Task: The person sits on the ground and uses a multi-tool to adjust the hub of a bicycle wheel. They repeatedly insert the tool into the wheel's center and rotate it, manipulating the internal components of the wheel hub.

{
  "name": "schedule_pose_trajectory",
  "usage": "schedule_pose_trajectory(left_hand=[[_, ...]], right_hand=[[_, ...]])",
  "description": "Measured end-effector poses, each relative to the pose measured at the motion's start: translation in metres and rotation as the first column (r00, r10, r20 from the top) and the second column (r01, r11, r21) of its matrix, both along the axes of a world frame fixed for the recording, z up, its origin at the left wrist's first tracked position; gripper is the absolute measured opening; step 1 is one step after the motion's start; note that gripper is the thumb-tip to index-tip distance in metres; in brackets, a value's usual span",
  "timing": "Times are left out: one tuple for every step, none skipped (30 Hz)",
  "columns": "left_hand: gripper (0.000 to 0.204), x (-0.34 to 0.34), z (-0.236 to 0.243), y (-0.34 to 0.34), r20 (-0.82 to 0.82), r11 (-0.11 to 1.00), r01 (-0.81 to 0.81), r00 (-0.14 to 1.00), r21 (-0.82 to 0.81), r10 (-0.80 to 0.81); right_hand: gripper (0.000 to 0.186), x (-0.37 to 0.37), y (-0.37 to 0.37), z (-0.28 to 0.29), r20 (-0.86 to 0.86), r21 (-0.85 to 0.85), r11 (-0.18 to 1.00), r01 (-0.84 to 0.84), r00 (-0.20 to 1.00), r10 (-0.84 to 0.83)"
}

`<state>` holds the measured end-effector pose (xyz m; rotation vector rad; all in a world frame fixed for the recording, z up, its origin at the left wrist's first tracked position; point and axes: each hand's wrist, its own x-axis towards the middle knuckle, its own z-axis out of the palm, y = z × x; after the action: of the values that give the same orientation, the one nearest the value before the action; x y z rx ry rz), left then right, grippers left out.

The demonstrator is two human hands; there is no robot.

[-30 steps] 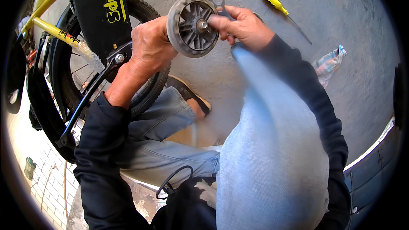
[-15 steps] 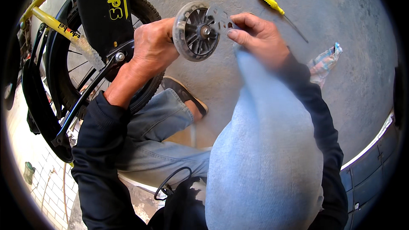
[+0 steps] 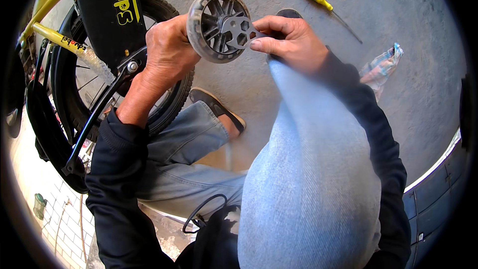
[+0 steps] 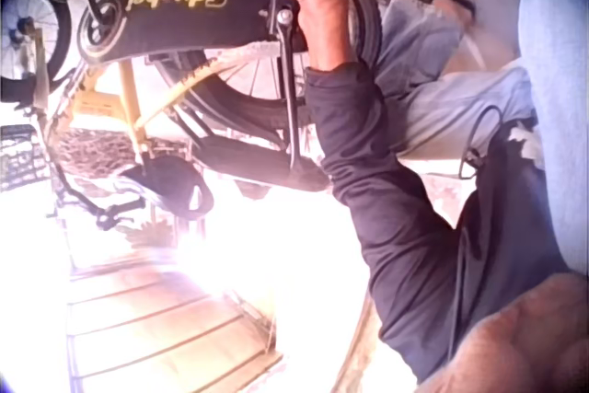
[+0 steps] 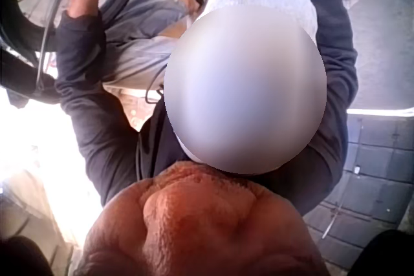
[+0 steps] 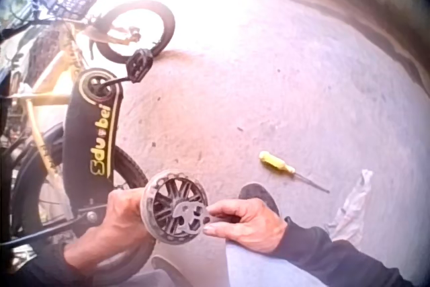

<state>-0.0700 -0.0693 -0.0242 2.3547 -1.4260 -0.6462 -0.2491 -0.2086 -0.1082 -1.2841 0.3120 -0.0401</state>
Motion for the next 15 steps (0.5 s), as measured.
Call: schedule_pose_trajectory(left_hand=[[0.021, 0.0007, -0.0004, 0.0008, 0.004, 1.000, -0.006, 1.000, 0.002, 0.006], [0.021, 0.0017, -0.0013, 0.0015, 0.008, 1.000, -0.011, 1.000, 0.003, 0.011], [0.022, 0.0024, -0.0022, 0.0020, 0.012, 1.000, -0.017, 1.000, 0.004, 0.017], [0.018, 0.0022, -0.0031, 0.0022, -0.009, 0.998, -0.044, 0.999, -0.035, 0.043], [0.017, 0.0024, -0.0034, 0.0024, -0.003, 0.999, -0.036, 0.999, -0.034, 0.036], [0.017, 0.0028, -0.0035, 0.0026, 0.004, 0.999, -0.029, 1.000, -0.032, 0.029], [0.017, 0.0034, -0.0038, 0.0023, 0.009, 0.999, -0.021, 1.000, -0.032, 0.021], [0.018, 0.0043, -0.0046, 0.0025, 0.015, 1.000, -0.012, 1.000, -0.016, 0.012], [0.019, 0.0055, -0.0057, 0.0029, 0.020, 1.000, -0.003, 1.000, 0.001, 0.003], [0.021, 0.0062, -0.0063, 0.0040, 0.026, 1.000, 0.005, 1.000, 0.020, -0.005], [0.020, 0.0062, -0.0060, 0.0042, 0.019, 1.000, 0.007, 1.000, 0.024, -0.008], [0.020, 0.0060, -0.0051, 0.0039, 0.011, 1.000, 0.010, 1.000, 0.027, -0.010], [0.020, 0.0059, -0.0041, 0.0033, 0.006, 1.000, 0.013, 1.000, 0.029, -0.013], [0.020, 0.0057, -0.0036, 0.0032, -0.004, 1.000, 0.011, 1.000, 0.024, -0.011], [0.020, 0.0055, -0.0032, 0.0033, -0.014, 1.000, 0.009, 1.000, 0.019, -0.009]], right_hand=[[0.033, 0.0002, -0.0001, 0.0005, -0.010, 0.005, 1.000, -0.018, 1.000, 0.018], [0.032, 0.0005, -0.0003, 0.0013, -0.019, 0.011, 0.999, -0.035, 0.999, 0.036], [0.031, 0.0007, -0.0003, 0.0016, -0.029, 0.016, 0.998, -0.053, 0.998, 0.053], [0.031, 0.0009, -0.0007, 0.0015, -0.020, -0.010, 0.998, -0.064, 0.998, 0.064], [0.031, 0.0012, -0.0012, 0.0010, -0.011, -0.037, 0.997, -0.075, 0.997, 0.075], [0.030, 0.0014, -0.0014, 0.0001, -0.002, -0.063, 0.994, -0.086, 0.996, 0.086], [0.030, 0.0022, -0.0014, -0.0014, 0.016, -0.093, 0.994, -0.055, 0.998, 0.057], [0.030, 0.0033, -0.0010, -0.0034, 0.036, -0.122, 0.992, -0.024, 0.999, 0.029], [0.030, 0.0036, -0.0007, -0.0045, 0.056, -0.150, 0.989, 0.007, 0.998, 0.001], [0.030, 0.0039, -0.0010, -0.0032, 0.033, -0.143, 0.990, -0.009, 0.999, 0.014], [0.030, 0.0043, -0.0025, -0.0002, 0.010, -0.135, 0.990, -0.025, 1.000, 0.026], [0.031, 0.0047, -0.0034, 0.0017, -0.013, -0.128, 0.991, -0.040, 0.999, 0.039], [0.030, 0.0053, -0.0037, 0.0021, -0.017, -0.113, 0.993, -0.038, 0.999, 0.036], [0.029, 0.0060, -0.0040, 0.0021, -0.021, -0.098, 0.995, -0.036, 0.999, 0.034], [0.029, 0.0069, -0.0042, 0.0021, -0.025, -0.083, 0.996, -0.034, 0.999, 0.032]])
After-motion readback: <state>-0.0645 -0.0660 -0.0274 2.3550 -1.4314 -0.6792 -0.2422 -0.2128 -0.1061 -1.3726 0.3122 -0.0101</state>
